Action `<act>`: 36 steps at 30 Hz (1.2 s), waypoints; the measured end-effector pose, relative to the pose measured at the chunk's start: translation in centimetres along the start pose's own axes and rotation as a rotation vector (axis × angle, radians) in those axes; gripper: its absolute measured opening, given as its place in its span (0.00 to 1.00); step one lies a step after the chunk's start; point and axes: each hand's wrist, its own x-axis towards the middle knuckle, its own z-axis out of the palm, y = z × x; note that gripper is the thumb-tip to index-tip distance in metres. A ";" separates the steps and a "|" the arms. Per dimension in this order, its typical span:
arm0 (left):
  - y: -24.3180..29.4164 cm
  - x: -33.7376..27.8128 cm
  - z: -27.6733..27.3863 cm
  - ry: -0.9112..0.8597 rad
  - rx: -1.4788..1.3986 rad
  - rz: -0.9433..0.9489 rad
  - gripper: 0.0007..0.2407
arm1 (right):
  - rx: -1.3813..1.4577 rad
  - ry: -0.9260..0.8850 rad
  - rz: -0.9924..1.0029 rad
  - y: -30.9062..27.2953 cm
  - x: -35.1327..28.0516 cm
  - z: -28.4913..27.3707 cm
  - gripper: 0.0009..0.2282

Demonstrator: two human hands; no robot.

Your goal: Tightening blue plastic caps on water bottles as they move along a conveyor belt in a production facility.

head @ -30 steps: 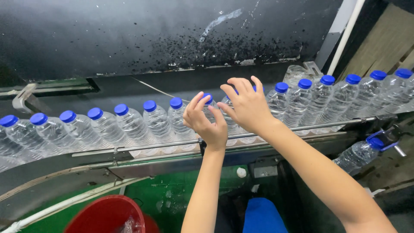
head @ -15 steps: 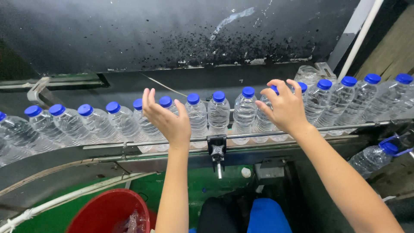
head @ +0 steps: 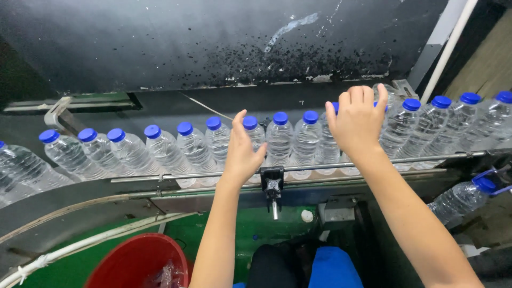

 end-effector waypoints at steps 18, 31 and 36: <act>0.5 0.7 12.3 0.035 0.277 0.120 0.37 | -0.230 -0.187 -0.017 8.4 -3.3 1.0 0.10; -1.7 0.3 0.0 0.502 0.112 0.218 0.26 | 0.334 0.098 0.079 3.6 1.6 -7.1 0.06; -5.9 1.2 0.5 0.158 0.018 -0.049 0.32 | 0.480 0.222 -0.315 -6.3 5.6 -8.4 0.05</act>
